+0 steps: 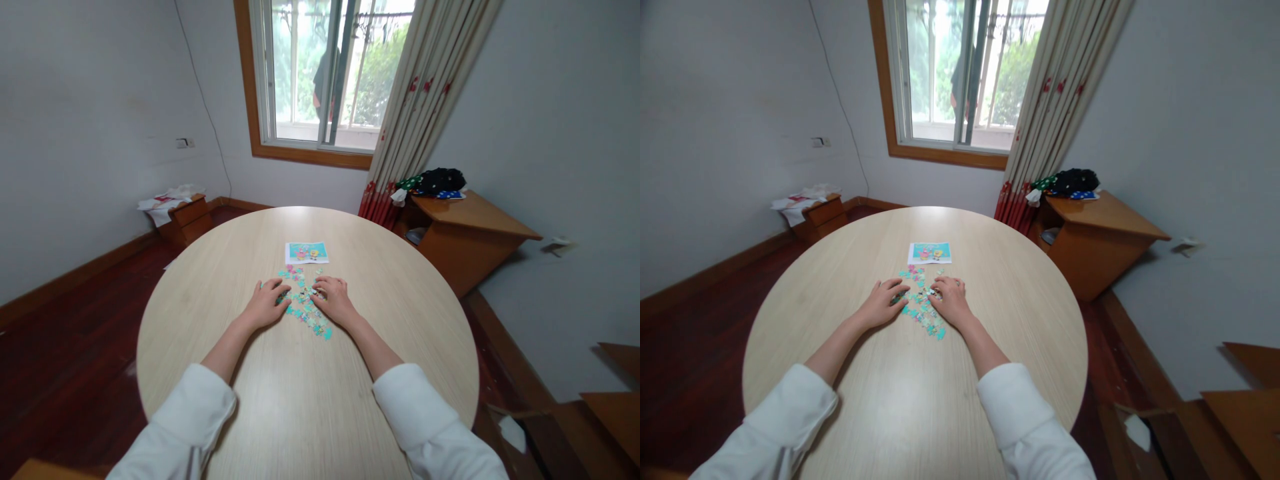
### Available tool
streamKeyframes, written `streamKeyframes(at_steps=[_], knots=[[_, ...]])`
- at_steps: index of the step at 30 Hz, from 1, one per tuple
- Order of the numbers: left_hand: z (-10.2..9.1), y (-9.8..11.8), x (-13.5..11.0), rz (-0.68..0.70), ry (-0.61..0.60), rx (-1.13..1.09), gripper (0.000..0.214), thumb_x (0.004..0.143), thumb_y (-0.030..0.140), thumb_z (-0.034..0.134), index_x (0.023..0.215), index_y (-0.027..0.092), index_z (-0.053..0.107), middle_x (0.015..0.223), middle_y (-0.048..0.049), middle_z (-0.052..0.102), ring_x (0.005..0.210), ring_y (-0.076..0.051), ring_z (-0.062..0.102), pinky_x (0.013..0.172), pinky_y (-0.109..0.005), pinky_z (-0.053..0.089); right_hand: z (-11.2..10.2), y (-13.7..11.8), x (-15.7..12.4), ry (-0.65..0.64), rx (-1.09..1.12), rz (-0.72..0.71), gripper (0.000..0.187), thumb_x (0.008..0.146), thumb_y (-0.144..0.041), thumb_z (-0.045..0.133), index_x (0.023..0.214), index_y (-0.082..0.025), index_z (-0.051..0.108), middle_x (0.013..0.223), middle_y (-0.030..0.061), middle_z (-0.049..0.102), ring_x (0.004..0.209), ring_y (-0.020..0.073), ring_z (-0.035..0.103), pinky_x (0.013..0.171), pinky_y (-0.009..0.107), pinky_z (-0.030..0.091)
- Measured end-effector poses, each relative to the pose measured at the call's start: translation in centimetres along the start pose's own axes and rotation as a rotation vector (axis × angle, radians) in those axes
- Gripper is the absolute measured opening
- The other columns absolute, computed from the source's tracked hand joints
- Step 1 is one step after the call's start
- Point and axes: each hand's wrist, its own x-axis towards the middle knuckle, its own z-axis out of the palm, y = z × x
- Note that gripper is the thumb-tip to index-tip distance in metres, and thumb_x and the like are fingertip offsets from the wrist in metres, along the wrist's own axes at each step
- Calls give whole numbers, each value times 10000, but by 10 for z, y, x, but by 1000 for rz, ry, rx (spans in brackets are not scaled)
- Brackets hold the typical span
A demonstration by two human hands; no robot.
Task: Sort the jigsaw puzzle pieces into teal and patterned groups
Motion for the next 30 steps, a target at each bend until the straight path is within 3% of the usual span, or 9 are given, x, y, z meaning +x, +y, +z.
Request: streamKeyframes(at_steps=[8,13,20,30], knots=[[-1,-1,1,17,-6,-50,302,869,342,492,1107,220,632,1294,-122,558,1234,-272,494,1077,-604,237,-8,10,2,98,-46,18,131,788,-275,635,879,-191,680,1090,96,686,1067,231,591,971,442,280],[3,-6,3,87,54,-87,248,858,293,498,1007,201,674,1170,-107,623,1125,-240,565,1042,-500,349,-24,24,0,126,-110,71,128,783,-290,617,841,-197,683,1071,100,686,1060,241,585,970,448,275],[0,-9,4,119,104,-168,266,852,235,435,915,179,687,1010,-90,664,966,-202,613,910,-364,473,-24,25,-2,68,-75,18,124,767,-294,646,841,-207,696,1129,98,657,1108,236,562,988,451,266],[-3,-8,4,80,120,-195,271,853,242,413,868,174,675,972,-95,664,915,-198,624,864,-343,493,-20,25,-2,4,-60,39,154,820,-232,582,905,-212,709,1126,87,664,1111,215,571,995,443,285]])
